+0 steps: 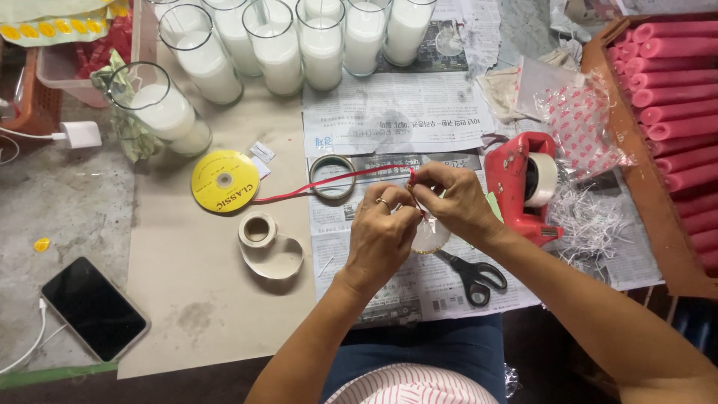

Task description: Wrapping glass jars in plastic film, securing with tape, and decorating with gold rings and red ribbons.

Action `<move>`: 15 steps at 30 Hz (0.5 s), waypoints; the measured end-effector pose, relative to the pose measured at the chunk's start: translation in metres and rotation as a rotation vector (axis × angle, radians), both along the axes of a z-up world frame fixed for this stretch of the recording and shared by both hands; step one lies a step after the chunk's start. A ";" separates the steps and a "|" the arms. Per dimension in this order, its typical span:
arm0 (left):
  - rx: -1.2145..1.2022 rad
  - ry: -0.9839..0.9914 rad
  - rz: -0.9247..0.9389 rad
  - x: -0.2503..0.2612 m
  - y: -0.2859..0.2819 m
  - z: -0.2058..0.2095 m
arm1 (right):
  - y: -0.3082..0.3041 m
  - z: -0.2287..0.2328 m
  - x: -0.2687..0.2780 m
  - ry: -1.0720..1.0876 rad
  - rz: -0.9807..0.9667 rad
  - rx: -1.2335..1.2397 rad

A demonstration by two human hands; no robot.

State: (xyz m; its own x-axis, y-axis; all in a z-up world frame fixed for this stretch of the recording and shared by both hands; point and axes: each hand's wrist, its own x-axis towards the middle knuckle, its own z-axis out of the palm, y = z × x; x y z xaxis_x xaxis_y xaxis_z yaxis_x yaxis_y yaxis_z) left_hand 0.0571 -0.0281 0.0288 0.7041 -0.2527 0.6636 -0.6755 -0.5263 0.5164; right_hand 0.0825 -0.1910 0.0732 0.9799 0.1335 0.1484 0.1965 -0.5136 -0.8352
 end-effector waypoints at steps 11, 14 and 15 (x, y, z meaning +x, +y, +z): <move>-0.023 -0.020 -0.141 -0.010 0.007 0.004 | 0.020 -0.006 -0.005 -0.094 -0.112 0.129; -0.025 -0.047 -0.160 -0.012 0.006 0.008 | 0.016 -0.009 -0.006 -0.106 -0.101 0.128; -0.023 -0.047 -0.163 -0.012 0.005 0.008 | 0.015 -0.010 -0.005 -0.107 -0.104 0.129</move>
